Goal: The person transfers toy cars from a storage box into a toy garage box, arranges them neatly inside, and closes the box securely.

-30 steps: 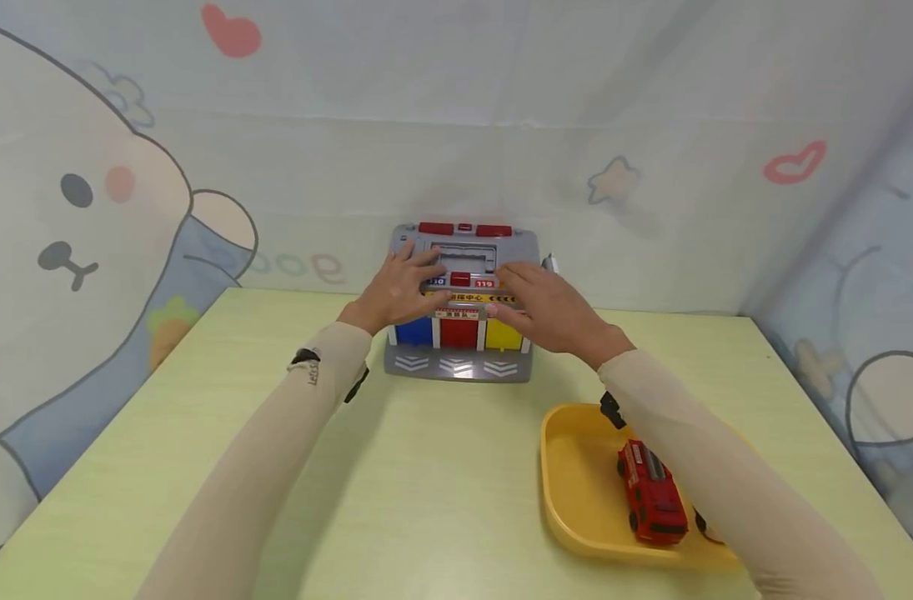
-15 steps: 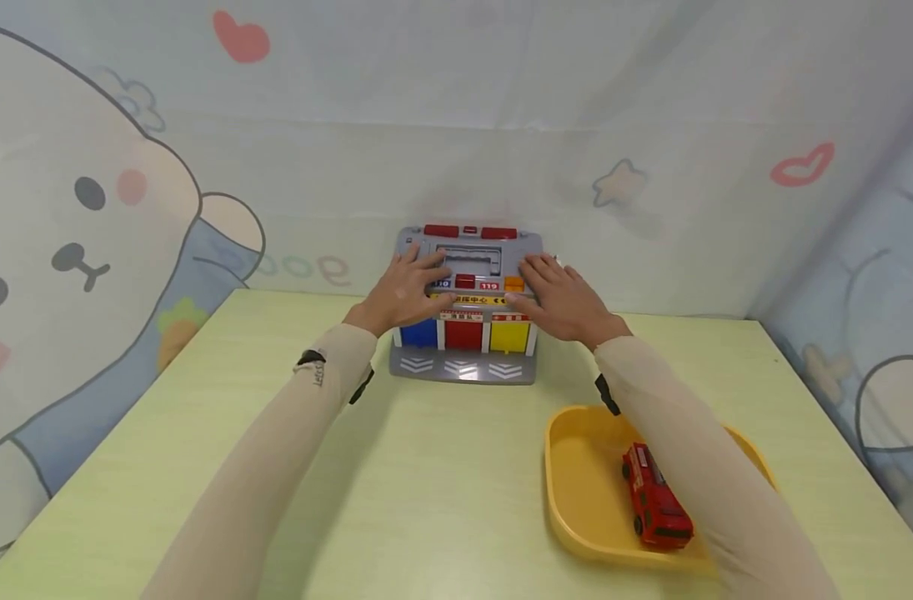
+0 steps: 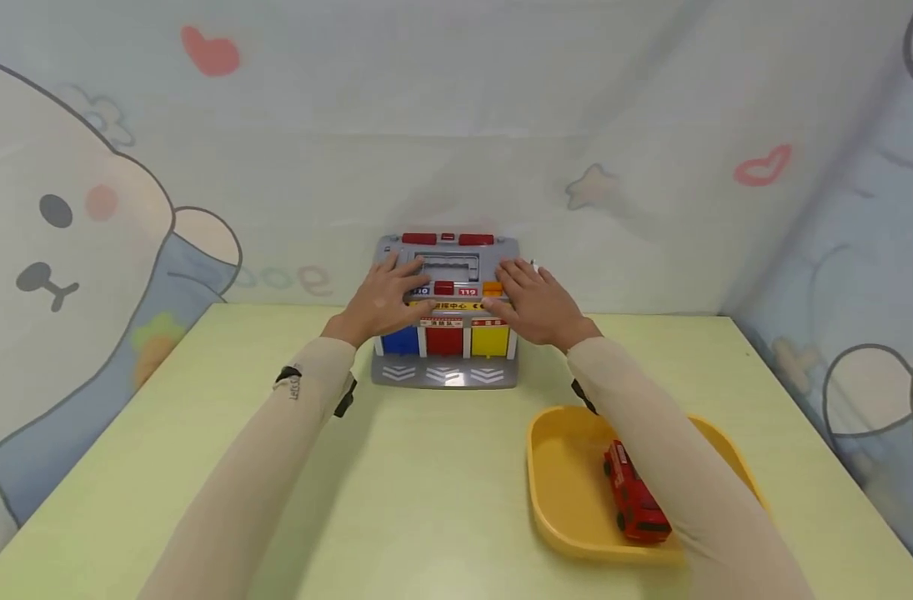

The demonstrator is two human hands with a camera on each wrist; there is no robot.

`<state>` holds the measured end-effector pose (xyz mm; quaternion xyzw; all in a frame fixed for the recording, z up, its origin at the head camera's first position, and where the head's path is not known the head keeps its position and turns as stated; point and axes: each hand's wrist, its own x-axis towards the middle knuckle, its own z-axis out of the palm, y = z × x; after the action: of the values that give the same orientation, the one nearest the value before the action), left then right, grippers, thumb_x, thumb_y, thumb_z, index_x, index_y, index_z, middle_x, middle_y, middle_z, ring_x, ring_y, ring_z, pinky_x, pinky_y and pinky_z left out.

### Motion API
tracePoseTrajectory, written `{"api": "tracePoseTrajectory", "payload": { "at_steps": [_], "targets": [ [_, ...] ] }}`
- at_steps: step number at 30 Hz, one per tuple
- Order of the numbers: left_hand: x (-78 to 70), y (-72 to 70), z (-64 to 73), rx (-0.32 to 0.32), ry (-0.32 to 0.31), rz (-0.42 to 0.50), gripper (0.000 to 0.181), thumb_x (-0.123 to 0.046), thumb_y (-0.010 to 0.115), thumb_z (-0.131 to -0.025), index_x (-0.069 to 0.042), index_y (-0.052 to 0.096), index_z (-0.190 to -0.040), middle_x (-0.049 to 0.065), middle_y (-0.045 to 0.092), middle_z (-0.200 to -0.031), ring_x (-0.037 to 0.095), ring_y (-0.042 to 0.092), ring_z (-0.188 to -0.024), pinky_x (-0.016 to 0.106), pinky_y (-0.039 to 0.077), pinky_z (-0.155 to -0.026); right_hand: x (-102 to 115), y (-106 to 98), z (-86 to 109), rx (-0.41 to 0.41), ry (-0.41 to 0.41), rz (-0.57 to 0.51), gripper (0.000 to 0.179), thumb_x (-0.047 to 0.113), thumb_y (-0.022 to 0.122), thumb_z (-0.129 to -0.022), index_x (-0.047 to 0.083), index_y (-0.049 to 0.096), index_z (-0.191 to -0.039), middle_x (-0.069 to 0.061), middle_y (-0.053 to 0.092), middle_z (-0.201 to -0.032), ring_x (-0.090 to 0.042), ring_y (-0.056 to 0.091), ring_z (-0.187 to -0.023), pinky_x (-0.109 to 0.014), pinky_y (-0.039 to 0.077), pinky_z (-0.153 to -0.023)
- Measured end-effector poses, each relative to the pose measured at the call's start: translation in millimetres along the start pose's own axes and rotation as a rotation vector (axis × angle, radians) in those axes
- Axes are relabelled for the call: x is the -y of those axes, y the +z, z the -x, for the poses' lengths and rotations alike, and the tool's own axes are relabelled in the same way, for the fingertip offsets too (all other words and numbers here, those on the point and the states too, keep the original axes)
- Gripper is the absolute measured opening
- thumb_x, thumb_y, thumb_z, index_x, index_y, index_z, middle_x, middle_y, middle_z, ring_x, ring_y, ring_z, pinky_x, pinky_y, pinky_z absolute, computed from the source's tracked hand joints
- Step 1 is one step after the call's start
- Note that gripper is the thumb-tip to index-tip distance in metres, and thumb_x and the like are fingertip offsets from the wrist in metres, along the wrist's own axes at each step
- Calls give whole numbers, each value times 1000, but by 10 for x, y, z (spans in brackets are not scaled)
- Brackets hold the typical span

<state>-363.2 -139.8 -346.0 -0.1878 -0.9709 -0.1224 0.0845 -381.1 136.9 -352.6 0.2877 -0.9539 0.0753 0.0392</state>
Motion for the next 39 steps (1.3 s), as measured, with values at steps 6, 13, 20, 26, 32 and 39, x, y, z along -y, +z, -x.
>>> {"api": "tracePoseTrajectory", "payload": {
  "at_steps": [6, 13, 20, 26, 32, 39],
  "targets": [
    [88, 22, 68, -23, 23, 18, 60, -53, 50, -98, -19, 53, -147, 5, 33, -164, 39, 9, -156, 59, 7, -124, 77, 38, -28, -2, 6, 7, 75, 55, 32, -105, 6, 18, -160, -12, 14, -169, -33, 9, -157, -54, 7, -126],
    [151, 36, 100, -70, 59, 68, 58, -51, 54, -96, -23, 53, -147, 8, 37, -161, 41, 11, -155, 62, 7, -123, 83, 53, -78, -2, -3, 17, 76, 57, 30, -104, 7, 17, -160, -11, 13, -169, -33, 8, -157, -55, 7, -126],
    [149, 14, 104, -52, 88, 113, 58, -48, 58, -96, -25, 51, -148, 10, 39, -160, 46, 11, -154, 66, 6, -121, 68, 96, -88, 8, 4, 21, 79, 60, 28, -104, 7, 14, -161, -11, 10, -169, -33, 6, -157, -56, 8, -125],
    [156, -35, 117, -44, 118, 128, 52, -42, 57, -98, -24, 52, -147, 11, 38, -160, 49, 9, -153, 68, 6, -120, 72, 112, -119, -9, 15, 16, 79, 59, 28, -104, 7, 15, -161, -11, 10, -169, -33, 6, -157, -55, 9, -125],
    [180, -27, 103, -53, 115, 112, 46, -37, 54, -101, -25, 54, -146, 10, 38, -160, 48, 9, -153, 68, 5, -120, 86, 94, -144, -18, 3, 8, 77, 57, 30, -104, 6, 17, -160, -12, 12, -169, -34, 7, -157, -56, 11, -125],
    [188, -11, 100, -67, 123, 80, 43, -34, 51, -103, -27, 55, -145, 10, 39, -160, 48, 11, -153, 68, 6, -120, 85, 94, -147, -19, -7, 15, 77, 56, 31, -104, 5, 18, -160, -14, 14, -168, -35, 9, -156, -57, 12, -125]
  ]
}}
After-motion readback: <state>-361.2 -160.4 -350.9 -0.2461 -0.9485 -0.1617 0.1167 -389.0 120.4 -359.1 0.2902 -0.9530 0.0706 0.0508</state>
